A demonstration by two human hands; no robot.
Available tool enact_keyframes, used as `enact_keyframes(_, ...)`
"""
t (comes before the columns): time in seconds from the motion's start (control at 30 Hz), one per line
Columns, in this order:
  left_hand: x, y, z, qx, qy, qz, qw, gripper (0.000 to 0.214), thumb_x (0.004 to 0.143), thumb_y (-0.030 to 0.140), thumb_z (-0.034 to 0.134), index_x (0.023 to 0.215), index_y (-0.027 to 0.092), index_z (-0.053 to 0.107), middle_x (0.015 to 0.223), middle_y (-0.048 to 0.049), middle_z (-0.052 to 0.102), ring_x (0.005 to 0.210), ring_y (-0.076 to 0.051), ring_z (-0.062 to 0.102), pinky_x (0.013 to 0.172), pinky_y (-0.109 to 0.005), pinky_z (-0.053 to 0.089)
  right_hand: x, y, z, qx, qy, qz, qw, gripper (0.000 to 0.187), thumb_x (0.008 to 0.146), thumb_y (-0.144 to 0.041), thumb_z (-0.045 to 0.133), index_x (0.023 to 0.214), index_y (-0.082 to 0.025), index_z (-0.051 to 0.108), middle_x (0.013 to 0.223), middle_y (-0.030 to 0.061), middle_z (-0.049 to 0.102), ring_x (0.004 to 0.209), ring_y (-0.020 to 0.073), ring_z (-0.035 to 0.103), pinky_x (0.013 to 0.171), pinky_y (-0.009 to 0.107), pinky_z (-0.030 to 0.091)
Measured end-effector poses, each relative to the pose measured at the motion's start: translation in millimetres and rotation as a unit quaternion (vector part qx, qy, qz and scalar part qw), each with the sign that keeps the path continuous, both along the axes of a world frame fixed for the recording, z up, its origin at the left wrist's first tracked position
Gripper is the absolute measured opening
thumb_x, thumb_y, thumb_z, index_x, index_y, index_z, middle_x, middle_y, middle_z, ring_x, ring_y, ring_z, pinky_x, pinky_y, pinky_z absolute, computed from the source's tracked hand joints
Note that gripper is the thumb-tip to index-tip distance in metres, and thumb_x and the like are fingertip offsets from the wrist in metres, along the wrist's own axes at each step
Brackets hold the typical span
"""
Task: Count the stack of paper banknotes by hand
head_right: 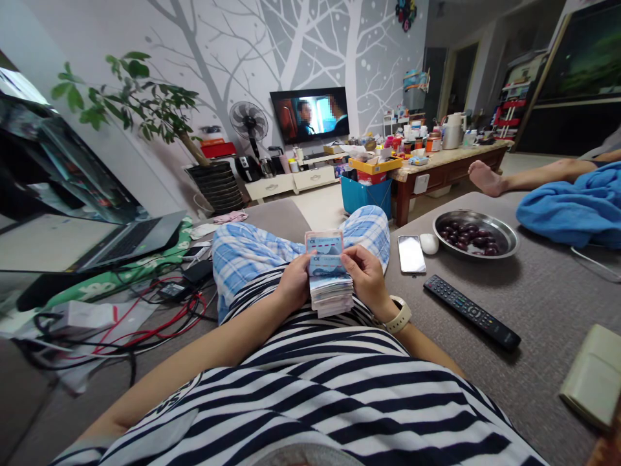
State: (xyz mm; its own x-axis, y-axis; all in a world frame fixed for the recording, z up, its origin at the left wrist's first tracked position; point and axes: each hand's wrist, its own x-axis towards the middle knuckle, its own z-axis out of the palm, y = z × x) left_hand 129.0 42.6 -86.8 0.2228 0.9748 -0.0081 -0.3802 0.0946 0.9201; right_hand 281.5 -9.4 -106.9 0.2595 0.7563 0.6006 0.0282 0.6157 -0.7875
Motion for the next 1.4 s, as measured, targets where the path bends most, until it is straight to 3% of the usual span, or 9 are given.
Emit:
enact_keyframes(0.43, -0.3, 2.7, -1.4, -0.004, -0.018, -0.020, 1.000, 0.015, 0.074, 0.032, 0.077, 0.077, 0.018, 0.074, 0.077, -0.0070, 0.080, 0.097, -0.032, 0.077, 0.097, -0.046, 0.058, -0.6, -4.1, 4.9, -0.004, -0.007, 0.002, 1.000, 0.046, 0.090, -0.061, 0.067, 0.069, -0.021, 0.061, 0.063, -0.0024, 0.050, 0.059, 0.0141, 0.041, 0.057, 0.029, 0.035)
enact_keyframes(1.4, -1.8, 1.4, -0.2, 0.008, -0.013, -0.022, 1.000, 0.026, 0.067, 0.037, 0.082, 0.080, 0.015, 0.076, 0.082, -0.0082, 0.080, 0.097, -0.032, 0.076, 0.096, -0.044, 0.057, -0.1, -3.6, 5.3, -0.009, -0.009, 0.012, 1.000, 0.047, 0.090, -0.062, 0.066, 0.067, -0.022, 0.060, 0.061, -0.0028, 0.046, 0.058, 0.0142, 0.037, 0.056, 0.029, 0.033)
